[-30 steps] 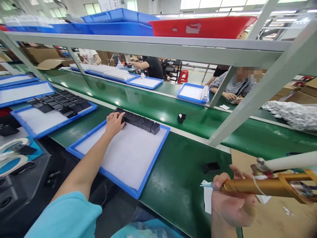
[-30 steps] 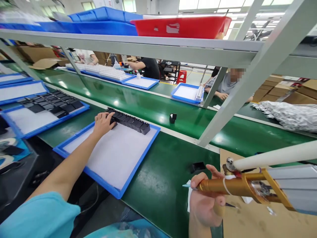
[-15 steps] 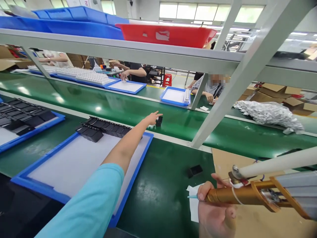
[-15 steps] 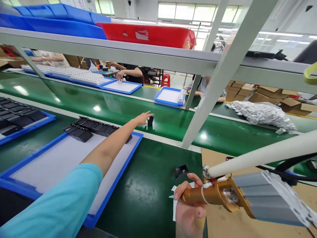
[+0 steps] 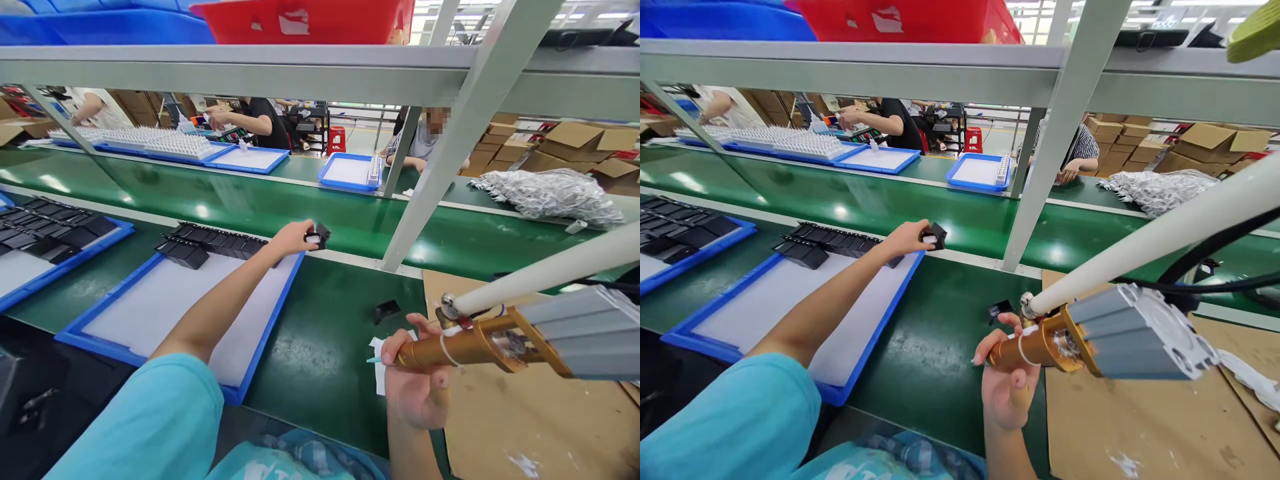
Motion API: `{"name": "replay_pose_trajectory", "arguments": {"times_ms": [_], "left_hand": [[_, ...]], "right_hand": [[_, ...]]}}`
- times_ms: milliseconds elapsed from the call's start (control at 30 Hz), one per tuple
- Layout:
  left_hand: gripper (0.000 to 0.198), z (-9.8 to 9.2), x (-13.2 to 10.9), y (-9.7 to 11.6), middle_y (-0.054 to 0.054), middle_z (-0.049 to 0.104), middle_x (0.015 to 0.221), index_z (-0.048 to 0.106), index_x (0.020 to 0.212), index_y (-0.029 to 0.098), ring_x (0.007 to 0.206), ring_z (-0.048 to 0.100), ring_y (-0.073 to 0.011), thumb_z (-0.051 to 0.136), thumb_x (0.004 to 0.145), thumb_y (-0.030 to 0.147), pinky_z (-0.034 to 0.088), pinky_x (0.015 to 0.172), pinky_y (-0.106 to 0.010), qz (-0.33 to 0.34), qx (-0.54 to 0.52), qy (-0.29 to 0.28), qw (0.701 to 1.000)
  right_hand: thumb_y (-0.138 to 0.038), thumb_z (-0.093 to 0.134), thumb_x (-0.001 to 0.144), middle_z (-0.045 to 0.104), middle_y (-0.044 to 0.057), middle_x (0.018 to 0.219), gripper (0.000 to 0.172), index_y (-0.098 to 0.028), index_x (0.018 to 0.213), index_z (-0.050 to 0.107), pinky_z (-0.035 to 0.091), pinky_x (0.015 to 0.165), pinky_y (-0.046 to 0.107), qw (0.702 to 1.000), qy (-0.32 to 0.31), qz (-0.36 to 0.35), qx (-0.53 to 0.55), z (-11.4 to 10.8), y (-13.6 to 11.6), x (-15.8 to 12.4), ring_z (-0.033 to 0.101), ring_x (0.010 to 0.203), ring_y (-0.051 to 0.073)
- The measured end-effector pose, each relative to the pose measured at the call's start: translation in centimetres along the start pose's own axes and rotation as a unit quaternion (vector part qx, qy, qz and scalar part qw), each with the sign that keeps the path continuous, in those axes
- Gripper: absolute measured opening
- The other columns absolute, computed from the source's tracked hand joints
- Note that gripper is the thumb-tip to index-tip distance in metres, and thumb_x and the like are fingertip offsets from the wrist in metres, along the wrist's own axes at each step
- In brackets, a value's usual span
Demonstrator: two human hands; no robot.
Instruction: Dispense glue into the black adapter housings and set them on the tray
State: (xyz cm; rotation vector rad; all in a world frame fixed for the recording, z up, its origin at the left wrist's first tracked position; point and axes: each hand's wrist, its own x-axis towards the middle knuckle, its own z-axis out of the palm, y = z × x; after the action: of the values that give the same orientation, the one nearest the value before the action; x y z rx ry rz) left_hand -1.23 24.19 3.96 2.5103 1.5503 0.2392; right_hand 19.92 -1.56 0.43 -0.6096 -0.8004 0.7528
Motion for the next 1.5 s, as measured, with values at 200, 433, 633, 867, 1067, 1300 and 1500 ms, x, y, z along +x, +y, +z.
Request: {"name": "replay_pose_trajectory", "arguments": {"times_ms": [200, 433, 633, 867, 1067, 1300, 1500], "left_hand": [[0.027, 3.3, -15.2, 7.4, -0.002, 0.06, 0.086, 0.056, 0.094, 0.023, 0.082, 0.06, -0.0209, 0.071, 0.078, 0.037, 0.042, 0.066, -0.028, 0.124, -0.036, -0.04, 0.991], [0.038, 8.6, -21.8, 9.3, -0.011, 0.056, 0.124, 0.054, 0.121, 0.025, 0.109, 0.059, -0.0248, 0.064, 0.086, 0.035, 0.051, 0.09, -0.038, 0.17, -0.139, 0.024, 0.975], [0.051, 9.9, -22.0, 9.8, -0.01, 0.028, 0.153, 0.045, 0.138, 0.035, 0.116, 0.057, -0.0216, 0.053, 0.091, 0.016, 0.051, 0.097, -0.039, 0.179, -0.18, 0.057, 0.965], [0.039, 12.1, -21.8, 9.4, -0.01, 0.057, 0.131, 0.06, 0.115, 0.022, 0.117, 0.058, -0.0252, 0.072, 0.079, 0.032, 0.048, 0.1, -0.042, 0.019, -0.28, 0.038, 0.959], [0.036, 10.8, -22.5, 11.1, -0.002, 0.071, 0.099, 0.057, 0.114, 0.026, 0.082, 0.067, -0.0196, 0.067, 0.082, 0.039, 0.051, 0.07, -0.031, -0.001, -0.294, 0.049, 0.954], [0.033, 9.9, -23.0, 11.1, -0.003, 0.07, 0.099, 0.058, 0.11, 0.026, 0.084, 0.066, -0.0206, 0.068, 0.08, 0.035, 0.052, 0.072, -0.032, 0.03, -0.29, 0.087, 0.953], [0.031, 9.6, -23.1, 11.1, -0.003, 0.07, 0.097, 0.058, 0.107, 0.023, 0.084, 0.067, -0.0202, 0.069, 0.079, 0.032, 0.052, 0.072, -0.031, 0.031, -0.293, 0.097, 0.951]], "right_hand": [[-0.044, 0.05, 0.083, 0.055, 0.004, 0.112, 0.034, -0.03, 0.112, 0.06, 0.038, 0.046, 0.029, 1.0, 0.001, -0.008, 0.013, 0.2, -0.3, 0.3, 0.056, 0.051, 0.009], [-0.045, 0.052, 0.082, 0.056, 0.003, 0.111, 0.031, -0.03, 0.108, 0.059, 0.035, 0.041, 0.026, 1.0, 0.007, -0.011, -0.005, 0.7, -0.3, 0.7, 0.053, 0.046, 0.007], [-0.045, 0.052, 0.083, 0.056, 0.002, 0.111, 0.033, -0.033, 0.113, 0.051, 0.036, 0.037, 0.022, 0.999, 0.02, -0.025, -0.026, 1.6, -0.3, 0.3, 0.051, 0.045, 0.005], [-0.051, 0.051, 0.083, 0.057, 0.002, 0.109, 0.042, -0.032, 0.12, 0.045, 0.035, 0.035, 0.022, 1.0, 0.011, 0.002, -0.01, 3.0, -0.3, -0.4, 0.049, 0.041, 0.004], [-0.056, 0.05, 0.083, 0.06, 0.002, 0.106, 0.045, -0.031, 0.12, 0.047, 0.033, 0.032, 0.022, 0.999, -0.002, 0.004, -0.031, 4.4, -0.1, -0.4, 0.049, 0.039, 0.005], [-0.055, 0.047, 0.085, 0.059, 0.004, 0.109, 0.035, -0.026, 0.102, 0.052, 0.033, 0.032, 0.022, 0.999, -0.004, -0.005, -0.036, 4.4, 0.2, -0.4, 0.049, 0.039, 0.004], [-0.052, 0.049, 0.084, 0.058, 0.004, 0.118, 0.034, -0.028, 0.109, 0.051, 0.033, 0.031, 0.022, 1.0, -0.014, -0.004, -0.012, 4.7, 0.1, -0.4, 0.051, 0.04, 0.004]]}}
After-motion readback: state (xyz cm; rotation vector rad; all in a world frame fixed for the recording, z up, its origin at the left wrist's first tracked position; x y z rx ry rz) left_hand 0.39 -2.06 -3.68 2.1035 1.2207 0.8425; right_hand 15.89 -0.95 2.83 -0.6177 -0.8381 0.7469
